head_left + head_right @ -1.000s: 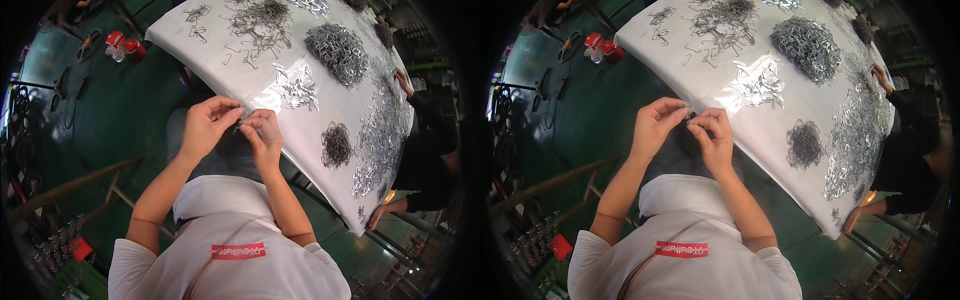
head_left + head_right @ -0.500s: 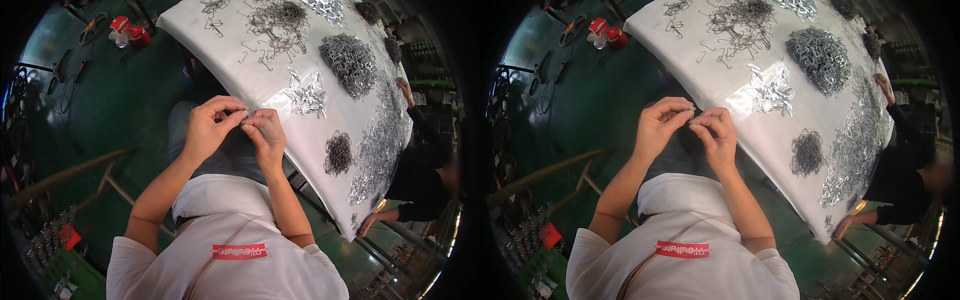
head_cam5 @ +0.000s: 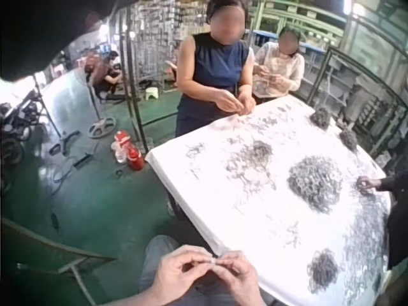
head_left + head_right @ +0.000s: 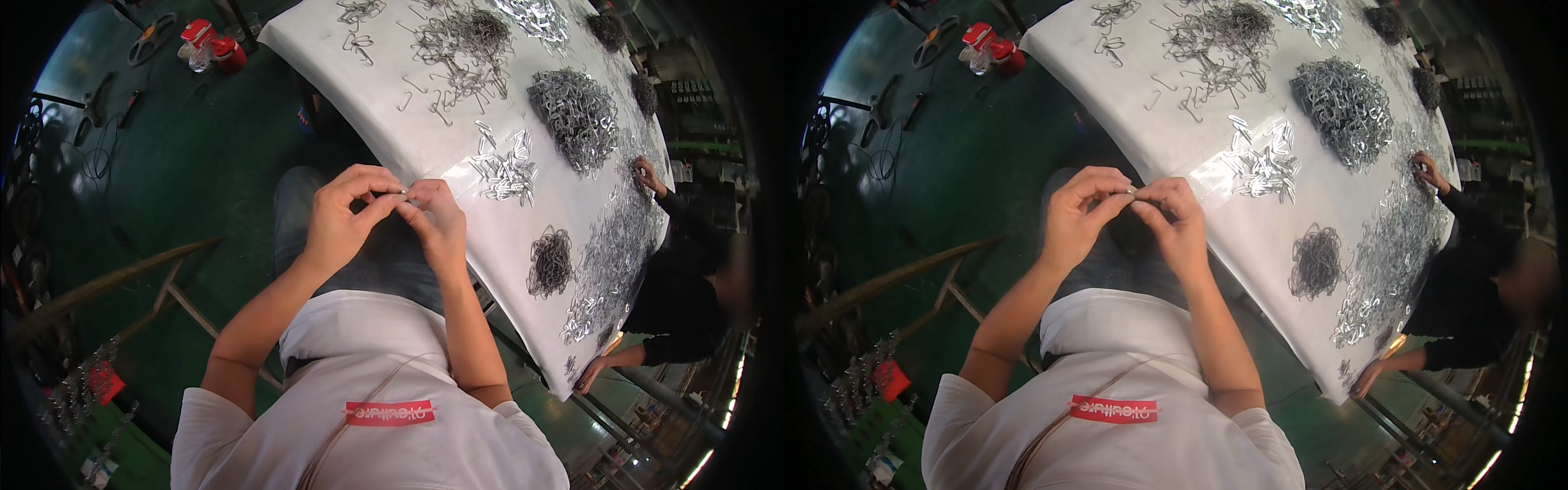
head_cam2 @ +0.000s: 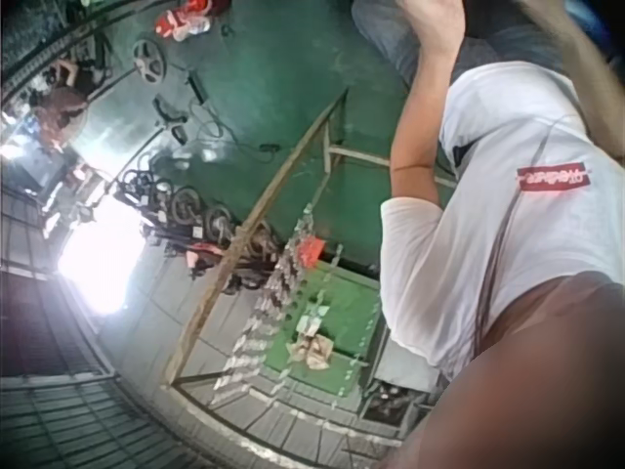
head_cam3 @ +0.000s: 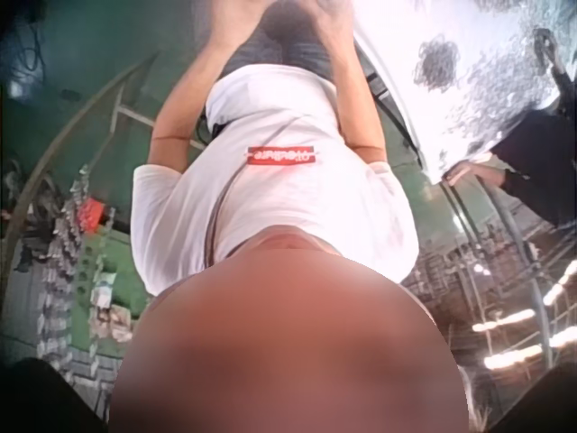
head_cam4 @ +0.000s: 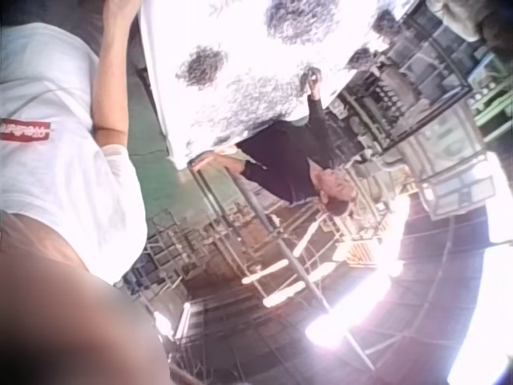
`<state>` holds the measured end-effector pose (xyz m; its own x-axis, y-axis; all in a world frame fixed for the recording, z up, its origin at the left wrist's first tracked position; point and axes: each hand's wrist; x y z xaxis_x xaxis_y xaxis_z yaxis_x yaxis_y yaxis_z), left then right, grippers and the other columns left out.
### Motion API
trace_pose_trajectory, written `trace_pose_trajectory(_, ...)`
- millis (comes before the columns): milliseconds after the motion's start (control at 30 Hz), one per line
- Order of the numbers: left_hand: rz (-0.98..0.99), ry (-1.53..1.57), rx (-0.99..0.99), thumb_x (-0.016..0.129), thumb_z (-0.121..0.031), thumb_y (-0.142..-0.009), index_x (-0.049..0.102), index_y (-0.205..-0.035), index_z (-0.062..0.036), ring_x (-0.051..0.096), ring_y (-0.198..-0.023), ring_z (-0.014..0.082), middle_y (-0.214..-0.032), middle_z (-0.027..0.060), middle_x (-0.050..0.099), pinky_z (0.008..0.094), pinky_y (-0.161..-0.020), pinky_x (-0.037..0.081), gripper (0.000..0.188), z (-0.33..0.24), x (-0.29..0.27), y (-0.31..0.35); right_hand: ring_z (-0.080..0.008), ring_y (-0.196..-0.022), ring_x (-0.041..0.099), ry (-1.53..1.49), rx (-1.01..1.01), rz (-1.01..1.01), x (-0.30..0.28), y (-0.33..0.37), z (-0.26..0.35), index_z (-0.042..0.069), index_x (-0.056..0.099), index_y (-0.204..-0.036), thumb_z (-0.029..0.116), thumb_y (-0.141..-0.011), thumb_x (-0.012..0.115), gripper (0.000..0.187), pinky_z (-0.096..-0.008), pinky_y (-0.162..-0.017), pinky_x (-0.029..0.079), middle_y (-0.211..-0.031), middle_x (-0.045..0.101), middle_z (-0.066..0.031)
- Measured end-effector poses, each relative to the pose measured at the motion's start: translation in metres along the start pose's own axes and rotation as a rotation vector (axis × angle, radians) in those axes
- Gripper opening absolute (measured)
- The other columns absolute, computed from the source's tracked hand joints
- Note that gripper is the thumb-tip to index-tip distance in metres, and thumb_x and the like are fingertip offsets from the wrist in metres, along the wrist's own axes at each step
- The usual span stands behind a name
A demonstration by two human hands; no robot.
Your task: The person repeatedly picks small metal hooks and fasteners from a white table, links them by hand, and places the assembled pieces onto a nearby metal rack. Other workers are visible at the same table performing similar assembly.
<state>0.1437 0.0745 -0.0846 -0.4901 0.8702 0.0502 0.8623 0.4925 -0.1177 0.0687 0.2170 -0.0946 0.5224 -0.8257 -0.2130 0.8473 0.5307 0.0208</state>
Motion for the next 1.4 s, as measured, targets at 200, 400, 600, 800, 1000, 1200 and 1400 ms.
trace_pose_trajectory(200,0.017,-0.068,0.014,0.070,0.001,-0.080,0.071,-0.091,-0.0026,0.058,-0.077,0.0101,-0.096,0.0054,0.066,0.0228,-0.067,0.046,0.011,0.000,-0.002,0.009,-0.0229,-0.077,0.064,0.446,-0.032,-0.090,-0.009,-0.084,-0.007,0.005,0.071,-0.092,0.022,-0.085,0.066,0.019,-0.0353,-0.069,0.049,-0.088,0.067,-0.0105)
trace_pose_trajectory(400,0.018,-0.118,0.081,0.069,0.004,-0.080,0.071,-0.091,-0.0022,0.054,-0.070,0.0077,-0.092,0.0046,0.066,0.0218,-0.063,0.044,0.013,-0.003,0.004,0.015,-0.0297,-0.089,0.067,1.011,0.250,-0.019,0.030,-0.172,-0.007,0.007,0.072,-0.093,0.027,-0.083,0.063,0.024,-0.0386,-0.077,0.052,-0.091,0.068,-0.0137)
trace_pose_trajectory(600,0.007,-0.113,0.111,0.069,0.004,-0.080,0.071,-0.093,-0.0025,0.055,-0.071,0.0074,-0.090,0.0042,0.066,0.0210,-0.064,0.044,0.014,-0.003,0.009,0.013,-0.0254,-0.079,0.067,0.913,0.063,-0.011,0.012,-0.150,-0.006,0.001,0.065,-0.092,0.021,-0.082,0.066,0.023,-0.0376,-0.069,0.053,-0.087,0.068,-0.0140)
trace_pose_trajectory(800,0.011,-0.140,0.114,0.067,0.005,-0.081,0.070,-0.093,-0.0022,0.056,-0.071,0.0085,-0.087,0.0040,0.066,0.0216,-0.065,0.044,0.014,-0.008,0.011,0.013,-0.0100,-0.064,0.058,-0.068,0.192,0.036,-0.029,-0.050,0.038,0.001,0.059,-0.087,0.004,-0.085,0.065,0.007,-0.0207,-0.053,0.040,-0.079,0.063,-0.0055)
trace_pose_trajectory(1000,-0.003,-0.153,0.122,0.070,0.001,-0.079,0.071,-0.092,-0.0056,0.062,-0.077,0.0144,-0.086,0.0020,0.070,0.0264,-0.063,0.048,0.015,-0.013,0.021,0.014,-0.0129,-0.068,0.062,-0.519,0.248,-0.069,-0.030,0.010,0.062,0.003,0.052,-0.102,-0.001,-0.082,0.068,0.026,-0.0203,-0.050,0.043,-0.084,0.065,-0.0083)
trace_pose_trajectory(1200,-0.021,-0.191,0.172,0.070,0.003,-0.077,0.070,-0.093,-0.0054,0.062,-0.075,0.0156,-0.085,0.0032,0.069,0.0270,-0.064,0.049,0.018,-0.015,0.030,0.016,-0.0142,-0.068,0.063,-0.601,0.204,-0.166,-0.023,0.016,0.052,0.004,0.050,-0.100,-0.003,-0.083,0.066,0.025,-0.0221,-0.053,0.048,-0.085,0.065,-0.0102)
trace_pose_trajectory(1400,-0.080,-0.236,0.232,0.070,0.007,-0.075,0.069,-0.094,-0.0042,0.061,-0.073,0.0171,-0.083,0.0061,0.068,0.0267,-0.064,0.049,0.022,-0.008,0.041,0.019,-0.0132,-0.074,0.063,-0.613,-0.018,-0.265,-0.008,0.025,0.044,0.002,0.047,-0.094,-0.003,-0.087,0.065,0.021,-0.0233,-0.062,0.053,-0.088,0.064,-0.0121)
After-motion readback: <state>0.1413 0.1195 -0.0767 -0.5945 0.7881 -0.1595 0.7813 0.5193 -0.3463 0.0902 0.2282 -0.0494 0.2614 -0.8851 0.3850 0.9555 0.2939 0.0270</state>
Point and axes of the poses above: each hand's wrist, its own y-axis away from the middle knuckle, its own x-axis out of the palm, z = x × y
